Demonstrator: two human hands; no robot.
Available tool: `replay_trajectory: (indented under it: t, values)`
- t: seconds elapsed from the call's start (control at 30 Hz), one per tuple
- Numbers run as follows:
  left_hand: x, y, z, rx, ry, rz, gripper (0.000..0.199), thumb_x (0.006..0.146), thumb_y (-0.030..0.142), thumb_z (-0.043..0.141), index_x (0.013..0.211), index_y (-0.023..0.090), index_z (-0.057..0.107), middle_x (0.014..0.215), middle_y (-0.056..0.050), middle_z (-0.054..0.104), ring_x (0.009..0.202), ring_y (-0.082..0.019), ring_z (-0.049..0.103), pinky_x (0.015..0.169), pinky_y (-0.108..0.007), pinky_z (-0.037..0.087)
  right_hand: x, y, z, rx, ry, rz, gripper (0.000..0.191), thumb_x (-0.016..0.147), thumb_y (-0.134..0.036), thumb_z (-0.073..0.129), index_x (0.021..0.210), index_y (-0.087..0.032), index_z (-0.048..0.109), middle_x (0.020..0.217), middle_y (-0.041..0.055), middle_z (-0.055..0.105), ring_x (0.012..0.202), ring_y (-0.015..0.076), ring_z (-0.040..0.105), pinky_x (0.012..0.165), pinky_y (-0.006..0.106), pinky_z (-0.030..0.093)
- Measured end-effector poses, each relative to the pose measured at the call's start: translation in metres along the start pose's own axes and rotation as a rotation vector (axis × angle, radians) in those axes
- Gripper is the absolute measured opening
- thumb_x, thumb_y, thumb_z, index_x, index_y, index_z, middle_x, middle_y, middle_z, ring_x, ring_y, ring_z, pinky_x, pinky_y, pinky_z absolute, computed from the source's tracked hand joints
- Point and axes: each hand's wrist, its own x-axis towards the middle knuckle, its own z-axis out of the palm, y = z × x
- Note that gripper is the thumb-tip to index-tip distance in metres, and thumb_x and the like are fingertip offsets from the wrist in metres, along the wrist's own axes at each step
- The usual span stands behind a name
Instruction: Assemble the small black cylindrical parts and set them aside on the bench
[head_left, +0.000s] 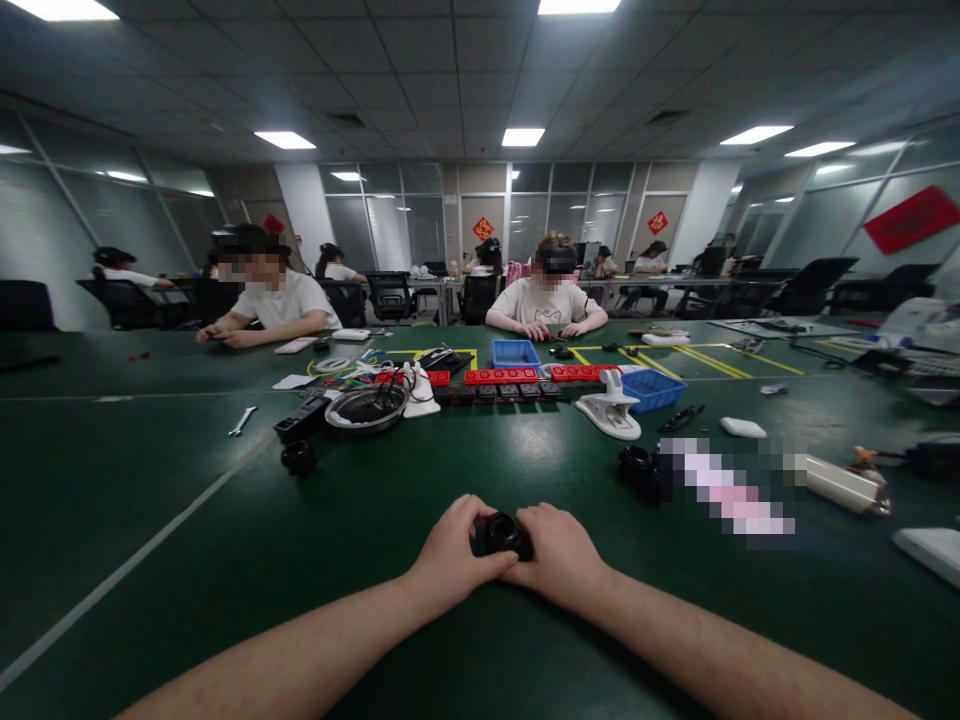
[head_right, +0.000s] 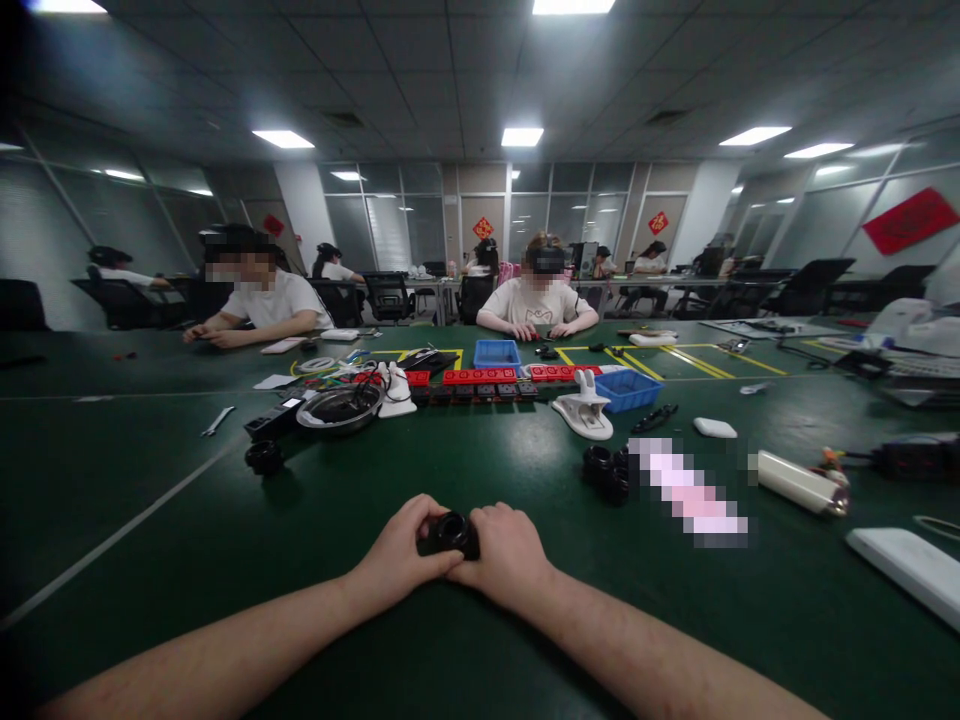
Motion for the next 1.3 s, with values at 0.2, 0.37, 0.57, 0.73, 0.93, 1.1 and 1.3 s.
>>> replay_trajectory:
  t: [0.2,0.37,0.57,0.73,0.93,1.1,1.3]
  values:
    - [0.000,-0.001,-0.006,-0.047,-0.109,0.059,0.038,0.062,0.026,0.064,0.098,0.021,0.051,0.087,-0.001,0.049,0.073,-0.015,0.045,0.062,-0.024,0.038,0.001,0.011,-0.009,0.307,-0.045,-0.226,0.054,0.057,-0.045,0.066,0.100,-0.019,0.048,0.093,0.0039,0.053,0.085,0.0192,0.048,0.072,0.029,0.036]
    - [0.000,0.004,-0.010,-0.025,-0.161,0.110,0.035,0.067,0.029,0.061,0.100,0.024,0.052,0.089,-0.001,0.050,0.078,-0.017,0.047,0.064,-0.025,0.039,0.008,0.022,-0.010,0.411,-0.178,-0.291,0.033,0.063,-0.033,0.065,0.089,-0.016,0.054,0.086,0.0021,0.054,0.080,0.0171,0.049,0.070,0.028,0.038]
    - [0.001,0.003,-0.011,-0.067,-0.182,0.137,0.035,0.068,0.030,0.061,0.101,0.024,0.052,0.096,-0.003,0.050,0.087,-0.019,0.047,0.067,-0.025,0.040,0.011,0.028,-0.007,0.445,-0.201,-0.327,0.026,0.067,-0.032,0.062,0.085,-0.015,0.054,0.082,0.0012,0.053,0.077,0.0155,0.049,0.070,0.026,0.038]
    - [0.002,0.002,-0.010,-0.091,-0.188,0.148,0.037,0.068,0.030,0.060,0.103,0.024,0.052,0.098,-0.004,0.051,0.089,-0.020,0.047,0.069,-0.027,0.040,0.011,0.027,-0.007,0.436,-0.197,-0.318,0.026,0.067,-0.032,0.063,0.084,-0.015,0.054,0.082,0.0012,0.053,0.077,0.0156,0.048,0.070,0.026,0.037]
    - [0.002,0.002,-0.009,-0.083,-0.178,0.140,0.034,0.068,0.028,0.061,0.101,0.023,0.053,0.094,-0.002,0.052,0.082,-0.018,0.047,0.065,-0.025,0.039,0.012,0.029,-0.012,0.450,-0.233,-0.373,0.027,0.066,-0.024,0.063,0.090,-0.015,0.056,0.084,0.0011,0.053,0.079,0.0154,0.047,0.071,0.026,0.036]
    - [0.002,0.002,-0.010,-0.046,-0.191,0.093,0.034,0.067,0.029,0.062,0.099,0.022,0.053,0.087,-0.001,0.049,0.076,-0.016,0.046,0.063,-0.025,0.038,0.013,0.030,-0.013,0.506,-0.264,-0.364,0.026,0.066,-0.021,0.063,0.090,-0.015,0.056,0.085,0.0006,0.053,0.079,0.0150,0.048,0.071,0.025,0.037]
    - [0.002,0.002,-0.007,-0.026,-0.178,0.075,0.033,0.065,0.032,0.064,0.095,0.020,0.054,0.084,-0.001,0.048,0.073,-0.015,0.045,0.062,-0.024,0.037,0.012,0.028,-0.009,0.523,-0.246,-0.208,0.029,0.057,-0.026,0.070,0.078,-0.015,0.053,0.075,-0.0029,0.050,0.070,0.0122,0.047,0.058,0.020,0.036]
